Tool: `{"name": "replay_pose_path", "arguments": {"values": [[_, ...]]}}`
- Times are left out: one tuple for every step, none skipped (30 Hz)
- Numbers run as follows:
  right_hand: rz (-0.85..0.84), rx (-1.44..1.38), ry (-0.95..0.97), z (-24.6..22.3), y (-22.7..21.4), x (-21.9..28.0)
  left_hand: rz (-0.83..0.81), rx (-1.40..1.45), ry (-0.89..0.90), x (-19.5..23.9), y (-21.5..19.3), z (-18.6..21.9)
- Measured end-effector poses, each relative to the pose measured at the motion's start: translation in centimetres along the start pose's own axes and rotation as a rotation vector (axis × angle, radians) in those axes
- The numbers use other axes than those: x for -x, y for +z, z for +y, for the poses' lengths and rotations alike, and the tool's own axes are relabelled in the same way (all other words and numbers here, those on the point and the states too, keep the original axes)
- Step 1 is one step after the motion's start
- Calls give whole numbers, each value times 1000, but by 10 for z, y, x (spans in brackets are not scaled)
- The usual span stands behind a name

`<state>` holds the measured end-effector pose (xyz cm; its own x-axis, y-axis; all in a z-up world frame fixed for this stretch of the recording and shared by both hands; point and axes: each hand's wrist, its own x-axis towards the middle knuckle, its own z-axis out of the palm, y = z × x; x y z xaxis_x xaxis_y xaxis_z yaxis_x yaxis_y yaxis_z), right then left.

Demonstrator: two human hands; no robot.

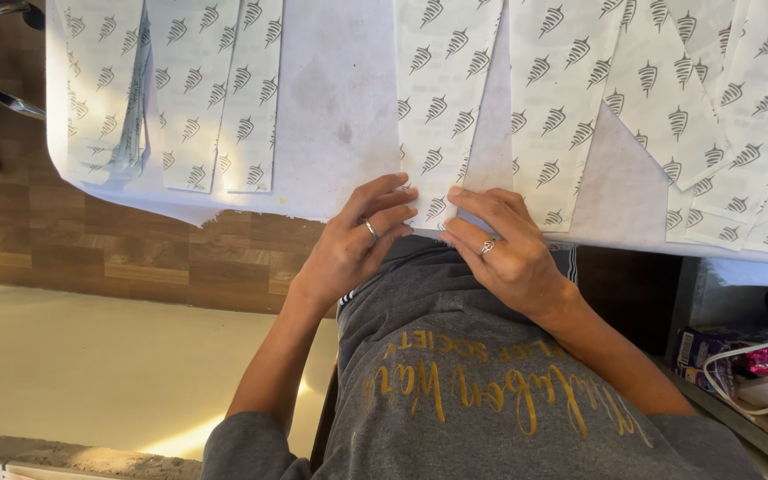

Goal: Aligning printed paper sheets in an overlapping stack and applying glue to the edges using a squeeze bottle.

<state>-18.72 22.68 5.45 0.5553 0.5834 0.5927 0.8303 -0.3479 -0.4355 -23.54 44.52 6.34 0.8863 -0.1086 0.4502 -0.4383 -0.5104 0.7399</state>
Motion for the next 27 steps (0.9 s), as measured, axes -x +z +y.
{"name": "replay_pose_path", "arguments": {"values": [[-3, 1, 4, -2, -1, -2, -2, 4, -2, 1, 1, -2], [6, 0, -11, -3, -2, -4, 1, 5, 7, 2, 1, -4], [17, -3, -30, -4, -2, -7, 6, 2, 18, 2, 1, -6], [16, -3, -30, -5, -3, -7, 7, 2, 17, 2, 1, -6], [14, -4, -24, -6, -3, -8, 9, 18, 22, 2, 1, -5], [13, -5, -19, -7, -3, -8, 12, 34, 26, 2, 0, -4], [12, -5, -19, -7, -1, -8, 13, 34, 26, 3, 1, -5], [21, -3, -14, -7, 1, -7, 24, 35, 1, 4, 3, -5], [29, -2, -9, -6, 3, -7, 35, 36, -24, 5, 4, -5], [28, -2, -8, -6, 4, -7, 35, 36, -25, 4, 5, -7], [32, -2, 15, -6, 4, -7, 49, 49, -14, 4, 6, -7], [36, -2, 38, -7, 5, -7, 63, 61, -3, 3, 6, -8], [35, -3, 40, -6, 6, -7, 63, 62, -5, 2, 7, -7], [36, -9, 63, -6, 6, -7, 76, 70, -35, 1, 8, -5], [38, -17, 85, -6, 7, -8, 90, 77, -65, 0, 8, -3], [38, -19, 85, -6, 7, -8, 90, 77, -66, 0, 10, -3], [41, -20, 107, -7, 7, -8, 91, 70, -91, 0, 11, -2], [45, -22, 130, -7, 8, -9, 92, 63, -116, -1, 13, -2], [44, -22, 131, -7, 8, -10, 90, 65, -117, -1, 13, -1], [48, -31, 143, -8, 7, -11, 91, 62, -128, -2, 13, -1], [53, -41, 154, -9, 8, -12, 91, 57, -139, -3, 13, -1], [52, -41, 155, -8, 8, -11, 91, 57, -140, -4, 13, 0], [53, -42, 164, -8, 9, -11, 95, 61, -152, -4, 13, 0], [53, -43, 172, -8, 9, -10, 99, 65, -163, -5, 14, 1], [52, -42, 173, -8, 9, -10, 99, 66, -164, -4, 14, 1], [52, -53, 187, -8, 9, -11, 101, 68, -170, -4, 15, 1], [52, -64, 200, -9, 9, -11, 105, 68, -175, -3, 15, 1]]}}
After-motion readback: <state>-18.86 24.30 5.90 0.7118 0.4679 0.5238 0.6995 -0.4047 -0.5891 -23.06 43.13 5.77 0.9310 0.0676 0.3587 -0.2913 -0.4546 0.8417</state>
